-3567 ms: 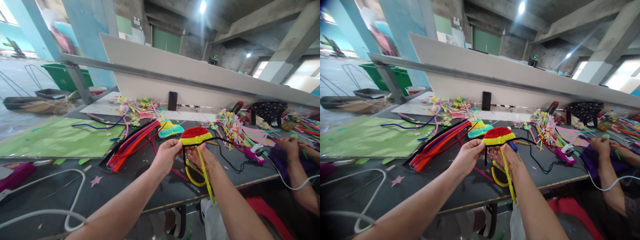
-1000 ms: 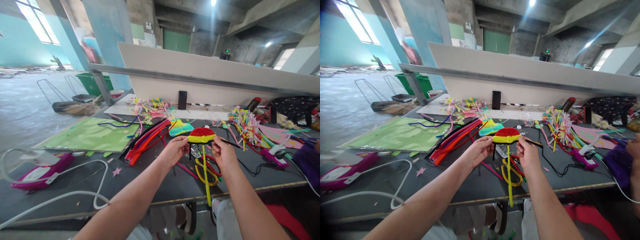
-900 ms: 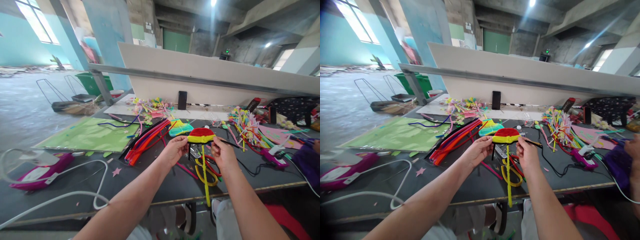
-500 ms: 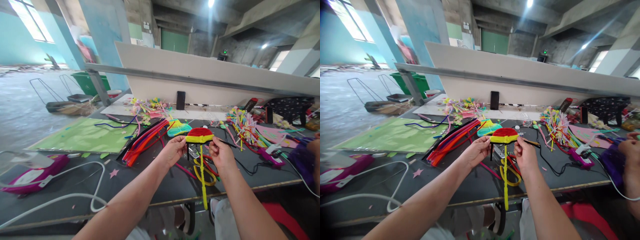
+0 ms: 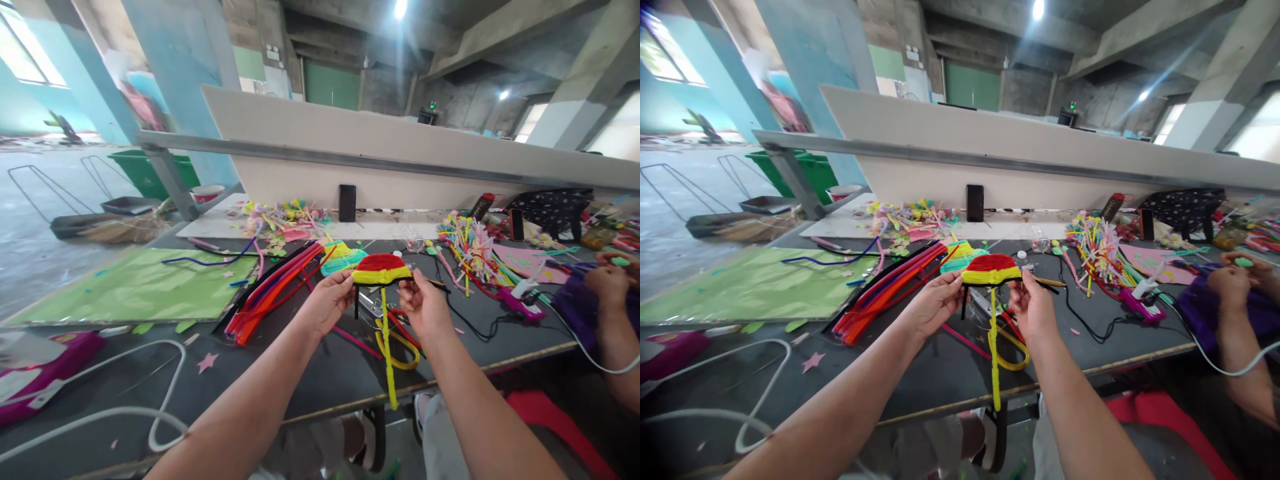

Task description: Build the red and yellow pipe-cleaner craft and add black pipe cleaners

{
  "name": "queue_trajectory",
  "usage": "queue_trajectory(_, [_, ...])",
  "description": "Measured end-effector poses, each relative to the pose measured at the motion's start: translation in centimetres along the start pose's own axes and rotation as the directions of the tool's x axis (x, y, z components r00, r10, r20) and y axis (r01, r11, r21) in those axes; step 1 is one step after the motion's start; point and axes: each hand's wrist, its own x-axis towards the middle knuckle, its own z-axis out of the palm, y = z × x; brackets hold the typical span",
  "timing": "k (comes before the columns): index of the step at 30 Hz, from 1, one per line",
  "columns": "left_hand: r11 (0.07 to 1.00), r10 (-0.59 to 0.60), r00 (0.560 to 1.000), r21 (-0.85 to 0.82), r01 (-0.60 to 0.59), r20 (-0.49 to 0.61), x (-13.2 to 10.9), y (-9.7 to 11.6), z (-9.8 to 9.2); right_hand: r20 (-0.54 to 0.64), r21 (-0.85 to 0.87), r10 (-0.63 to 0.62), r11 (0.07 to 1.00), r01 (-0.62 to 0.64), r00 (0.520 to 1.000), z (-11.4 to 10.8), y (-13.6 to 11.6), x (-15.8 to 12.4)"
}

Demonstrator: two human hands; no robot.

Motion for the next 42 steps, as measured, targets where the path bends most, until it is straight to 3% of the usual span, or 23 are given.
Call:
queue_trajectory(11, [0.997,0.066,0.994,0.045,-0.062,-0.090,0.1,0.4,-0.1,0.090,0.026,0.087,0.996,-0.089,0.992,-0.5,-0.3,-0.3])
queue_trajectory(23, [0.994,0.107,0.992,0.010,-0.107,-0.070,0.0,0.6,-0.1,0.106,0.048,0.131,0.989,-0.137,0.986,-0.3,-0.1,-0.3])
queue_trajectory(29, [0.996,0.084,0.994,-0.022,-0.086,-0.068,0.2,0.5,-0.6,0.282,0.010,0.027,0.999,-0.031,0.959,-0.3,1.6,-0.7])
queue_trajectory(33, [0.994,0.095,0.994,-0.057,-0.098,-0.056,0.4,0.4,-1.3,0.444,0.003,0.090,0.995,-0.102,0.892,-0.4,1.1,-1.2])
queue_trajectory(36, [0.992,0.063,0.997,-0.104,-0.067,-0.040,0.4,0.6,-1.2,0.501,0.072,0.137,0.977,-0.199,0.854,-0.6,0.1,-1.4])
queue_trajectory(42, [0.984,0.022,0.999,-0.178,-0.026,-0.026,-0.2,0.9,-0.3,0.463,0.184,0.175,0.940,-0.288,0.869,-1.3,1.0,-1.0])
